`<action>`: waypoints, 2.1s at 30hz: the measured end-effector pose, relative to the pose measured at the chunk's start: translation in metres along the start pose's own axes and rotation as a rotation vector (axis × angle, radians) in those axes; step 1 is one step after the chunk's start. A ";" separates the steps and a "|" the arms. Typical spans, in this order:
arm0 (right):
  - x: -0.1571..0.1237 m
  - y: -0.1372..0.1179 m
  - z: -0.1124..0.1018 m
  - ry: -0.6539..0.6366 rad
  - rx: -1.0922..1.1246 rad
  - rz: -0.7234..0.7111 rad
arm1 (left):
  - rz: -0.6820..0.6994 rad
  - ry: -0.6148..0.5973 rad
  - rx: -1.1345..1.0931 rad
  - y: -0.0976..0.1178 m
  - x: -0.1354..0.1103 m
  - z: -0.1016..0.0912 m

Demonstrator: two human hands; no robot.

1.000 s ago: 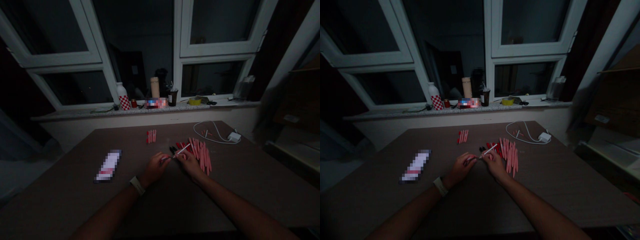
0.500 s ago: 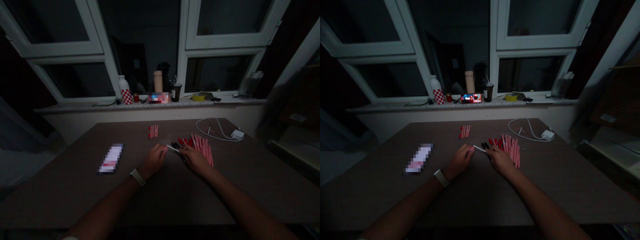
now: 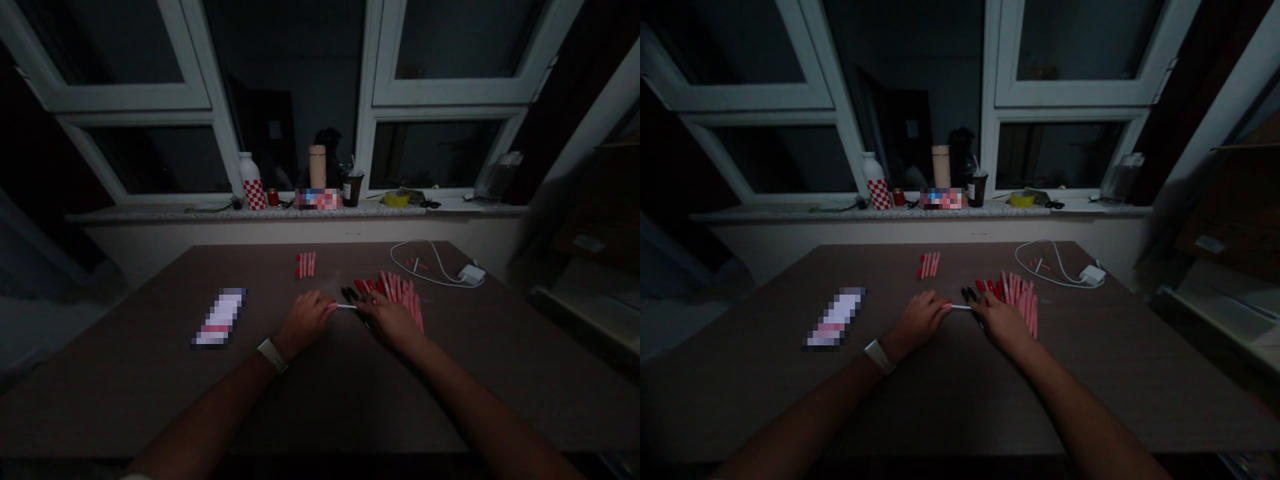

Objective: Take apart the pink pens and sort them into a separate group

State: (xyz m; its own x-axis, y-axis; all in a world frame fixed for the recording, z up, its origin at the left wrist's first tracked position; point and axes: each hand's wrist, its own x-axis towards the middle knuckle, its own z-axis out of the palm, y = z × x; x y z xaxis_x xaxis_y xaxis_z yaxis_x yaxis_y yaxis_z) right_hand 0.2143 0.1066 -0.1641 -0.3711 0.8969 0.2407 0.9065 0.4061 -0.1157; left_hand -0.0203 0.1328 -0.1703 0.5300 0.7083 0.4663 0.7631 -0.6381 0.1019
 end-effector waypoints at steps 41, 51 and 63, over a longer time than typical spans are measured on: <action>0.003 -0.018 0.013 0.216 0.650 -0.005 | 0.205 -0.221 -0.184 0.009 -0.002 0.000; 0.004 -0.023 0.012 0.244 0.742 0.089 | 0.168 -0.235 -0.282 0.009 -0.003 0.005; 0.019 -0.011 0.033 0.243 1.584 0.327 | 0.123 -0.189 -0.282 0.007 -0.003 0.007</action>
State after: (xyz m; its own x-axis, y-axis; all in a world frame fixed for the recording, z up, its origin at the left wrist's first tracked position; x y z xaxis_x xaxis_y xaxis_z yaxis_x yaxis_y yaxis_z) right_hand 0.1906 0.1246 -0.1899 -0.0383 0.9910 0.1279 -0.2211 0.1164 -0.9683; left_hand -0.0139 0.1288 -0.1773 0.6909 0.6473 0.3219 0.5714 -0.7617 0.3055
